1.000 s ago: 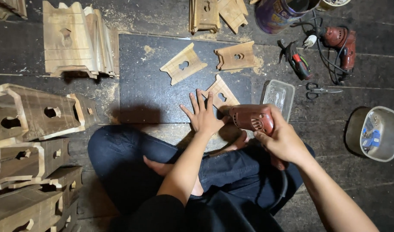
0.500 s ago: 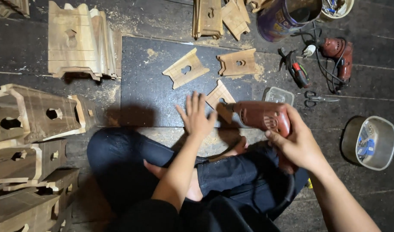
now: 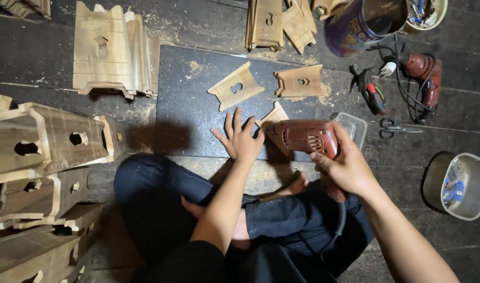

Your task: Repetitively drilling holes into small pre-cut wooden components using a hand-held power drill while sitting on the floor.

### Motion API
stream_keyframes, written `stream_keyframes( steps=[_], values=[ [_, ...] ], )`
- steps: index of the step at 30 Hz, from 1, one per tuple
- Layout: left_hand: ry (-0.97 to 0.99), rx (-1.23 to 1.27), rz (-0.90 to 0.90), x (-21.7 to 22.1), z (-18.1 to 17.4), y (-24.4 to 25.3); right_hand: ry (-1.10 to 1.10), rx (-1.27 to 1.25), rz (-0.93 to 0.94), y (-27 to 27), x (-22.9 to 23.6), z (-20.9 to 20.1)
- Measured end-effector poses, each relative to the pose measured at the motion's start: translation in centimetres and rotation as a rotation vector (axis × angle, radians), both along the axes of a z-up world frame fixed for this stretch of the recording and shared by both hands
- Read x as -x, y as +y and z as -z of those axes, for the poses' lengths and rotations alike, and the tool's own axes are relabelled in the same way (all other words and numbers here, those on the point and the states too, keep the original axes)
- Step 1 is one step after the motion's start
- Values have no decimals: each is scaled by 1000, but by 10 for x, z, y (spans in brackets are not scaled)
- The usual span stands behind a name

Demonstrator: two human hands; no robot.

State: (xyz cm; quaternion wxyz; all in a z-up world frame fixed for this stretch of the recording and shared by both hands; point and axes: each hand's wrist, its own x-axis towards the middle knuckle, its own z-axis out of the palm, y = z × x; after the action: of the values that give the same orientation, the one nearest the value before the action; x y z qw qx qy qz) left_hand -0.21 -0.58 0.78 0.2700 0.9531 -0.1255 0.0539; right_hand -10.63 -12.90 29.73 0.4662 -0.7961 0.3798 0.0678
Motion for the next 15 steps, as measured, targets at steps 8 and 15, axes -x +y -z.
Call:
stream_keyframes(
  steps=[8,15],
  values=[
    [83,-12,-9,0,0,-2,27,52,-30,2,-1,1],
    [183,-40,14,-2,-12,-2,79,87,-98,11,-15,-16]
  ],
)
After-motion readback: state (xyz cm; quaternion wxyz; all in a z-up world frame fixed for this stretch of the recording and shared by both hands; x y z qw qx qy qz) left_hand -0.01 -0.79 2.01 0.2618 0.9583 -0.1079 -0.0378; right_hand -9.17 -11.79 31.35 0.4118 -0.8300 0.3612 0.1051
